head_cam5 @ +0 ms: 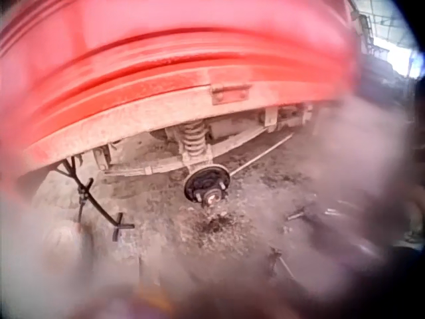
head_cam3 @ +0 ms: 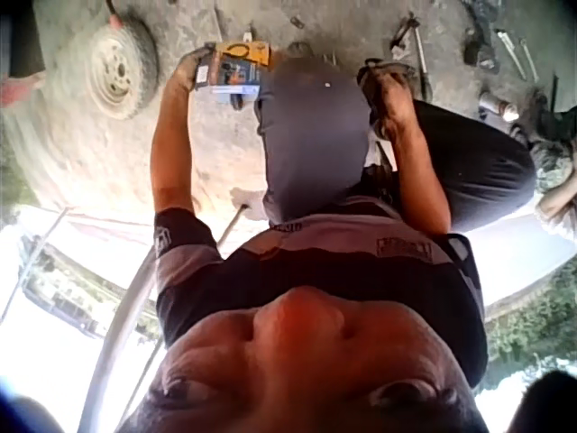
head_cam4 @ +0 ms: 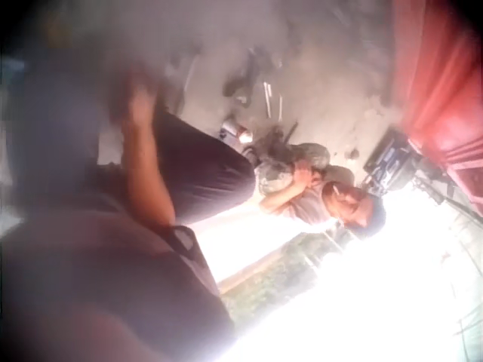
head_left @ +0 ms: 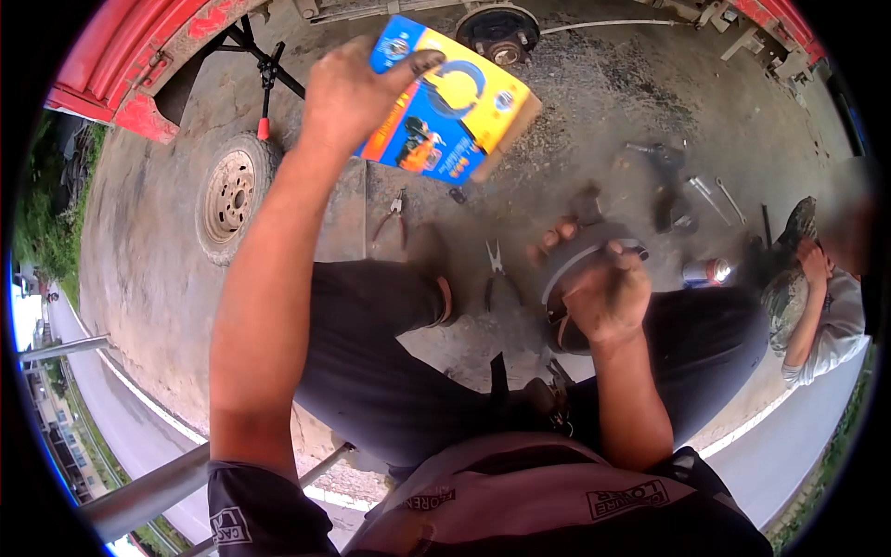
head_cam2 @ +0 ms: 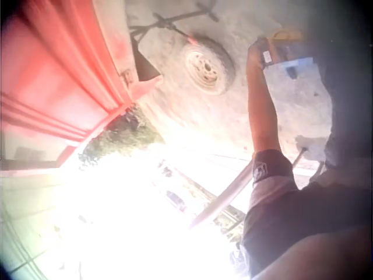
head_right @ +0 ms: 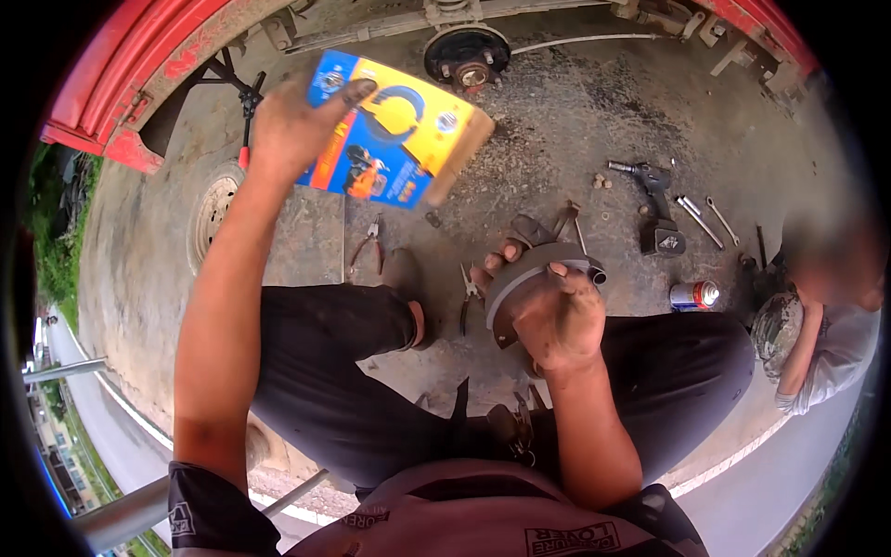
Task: The person uses a screwdriver and pliers to manipulate components of a vehicle's brake assembly, applying spray from a can and handling brake pads and springs.
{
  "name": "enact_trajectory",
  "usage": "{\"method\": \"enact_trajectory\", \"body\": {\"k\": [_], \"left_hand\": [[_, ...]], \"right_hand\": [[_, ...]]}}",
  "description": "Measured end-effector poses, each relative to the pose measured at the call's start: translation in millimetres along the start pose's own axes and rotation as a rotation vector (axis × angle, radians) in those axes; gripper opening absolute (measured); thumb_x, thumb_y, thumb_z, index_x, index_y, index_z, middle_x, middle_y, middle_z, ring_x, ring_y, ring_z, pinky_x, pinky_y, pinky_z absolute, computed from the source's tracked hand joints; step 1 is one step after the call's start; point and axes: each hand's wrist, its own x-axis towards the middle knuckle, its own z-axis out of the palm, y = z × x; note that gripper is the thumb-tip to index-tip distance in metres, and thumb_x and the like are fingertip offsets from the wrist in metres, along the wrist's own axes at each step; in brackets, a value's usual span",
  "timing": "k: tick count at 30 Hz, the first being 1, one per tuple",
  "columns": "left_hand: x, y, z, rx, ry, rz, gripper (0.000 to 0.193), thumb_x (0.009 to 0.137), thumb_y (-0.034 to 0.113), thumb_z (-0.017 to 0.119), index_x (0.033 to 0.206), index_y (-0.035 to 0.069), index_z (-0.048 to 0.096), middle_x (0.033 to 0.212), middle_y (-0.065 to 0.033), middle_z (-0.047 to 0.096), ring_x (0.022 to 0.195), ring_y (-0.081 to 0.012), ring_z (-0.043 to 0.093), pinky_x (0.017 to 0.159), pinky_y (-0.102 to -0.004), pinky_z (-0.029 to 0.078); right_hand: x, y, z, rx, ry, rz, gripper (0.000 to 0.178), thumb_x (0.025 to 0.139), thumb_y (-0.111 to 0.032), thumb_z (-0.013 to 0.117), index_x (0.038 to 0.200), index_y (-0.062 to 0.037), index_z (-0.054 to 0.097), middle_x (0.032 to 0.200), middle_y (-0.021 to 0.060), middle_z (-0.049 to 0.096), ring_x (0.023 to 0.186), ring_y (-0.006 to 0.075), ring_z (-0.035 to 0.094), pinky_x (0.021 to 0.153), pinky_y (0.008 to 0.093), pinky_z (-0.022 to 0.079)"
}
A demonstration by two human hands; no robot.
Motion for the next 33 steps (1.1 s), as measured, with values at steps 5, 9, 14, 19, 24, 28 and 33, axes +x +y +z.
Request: {"method": "enact_trajectory", "body": {"k": [5, 9, 14, 19, 24, 28, 33], "left_hand": [[-21, -160, -55, -0.663, -0.571, -0.711, 0.049, 0.096, 0.029, 0.073, 0.126, -0.008, 0.062, 0.106, -0.0163, 0.076, 0.085, -0.0205, 0.076, 0.076, -0.0357, 0.063], [-145, -246, 16, -0.635, -0.838, -1.099, 0.046, 0.097, 0.029, 0.070, 0.126, -0.007, 0.063, 0.109, -0.0160, 0.075, 0.090, -0.0227, 0.074, 0.080, -0.0385, 0.061], [-273, -268, 131, -0.762, -0.907, -1.508, 0.043, 0.099, 0.029, 0.066, 0.126, -0.005, 0.063, 0.112, -0.0155, 0.073, 0.096, -0.0253, 0.073, 0.086, -0.0419, 0.060], [-129, -297, 212, -1.152, -0.536, -1.343, 0.041, 0.101, 0.029, 0.062, 0.126, -0.004, 0.063, 0.116, -0.0151, 0.072, 0.103, -0.0280, 0.071, 0.091, -0.0453, 0.058], [67, -280, 215, -1.791, 0.288, -1.341, 0.102, 0.103, 0.058, 0.053, 0.163, -0.001, -0.005, 0.157, -0.0389, 0.031, 0.139, -0.0539, 0.046, 0.116, -0.0576, 0.044], [8, -241, 266, -1.440, -0.016, -1.055, 0.070, 0.108, 0.046, 0.051, 0.150, -0.008, 0.033, 0.140, -0.0342, 0.055, 0.127, -0.0462, 0.059, 0.109, -0.0558, 0.050], [-147, -116, 255, -1.374, -0.440, -0.967, 0.039, 0.105, 0.022, 0.056, 0.132, -0.006, 0.058, 0.109, -0.0211, 0.072, 0.093, -0.0292, 0.072, 0.084, -0.0388, 0.059]], "right_hand": [[1, 16, -36, -0.279, 0.384, 0.104, 0.032, 0.102, -0.019, 0.062, 0.127, -0.0010, 0.057, 0.104, 0.0135, 0.067, 0.096, 0.0295, 0.068, 0.085, 0.0450, 0.057], [10, 27, -78, -0.407, 0.627, 0.154, 0.026, 0.103, -0.020, 0.058, 0.122, -0.0021, 0.058, 0.101, 0.0143, 0.068, 0.091, 0.0305, 0.069, 0.079, 0.0426, 0.058], [30, 29, -64, -0.499, 0.696, 0.191, 0.022, 0.103, -0.018, 0.059, 0.119, -0.0032, 0.060, 0.100, 0.0122, 0.068, 0.089, 0.0283, 0.068, 0.080, 0.0391, 0.057], [58, 33, -45, -0.647, 0.907, 0.221, 0.023, 0.102, -0.019, 0.066, 0.116, -0.0017, 0.063, 0.100, 0.0085, 0.070, 0.084, 0.0207, 0.068, 0.076, 0.0343, 0.055], [61, 35, -73, -0.569, 0.879, 0.167, 0.022, 0.101, -0.013, 0.063, 0.119, -0.0008, 0.063, 0.104, 0.0085, 0.070, 0.090, 0.0204, 0.068, 0.079, 0.0344, 0.056], [66, 41, -88, -0.509, 0.799, 0.156, 0.023, 0.101, -0.010, 0.061, 0.121, 0.0005, 0.061, 0.104, 0.0106, 0.070, 0.090, 0.0224, 0.069, 0.079, 0.0359, 0.056], [68, 34, -74, -0.578, 0.752, 0.216, 0.027, 0.101, -0.011, 0.061, 0.120, 0.0068, 0.057, 0.109, 0.0185, 0.070, 0.096, 0.0309, 0.071, 0.087, 0.0415, 0.059]]}}
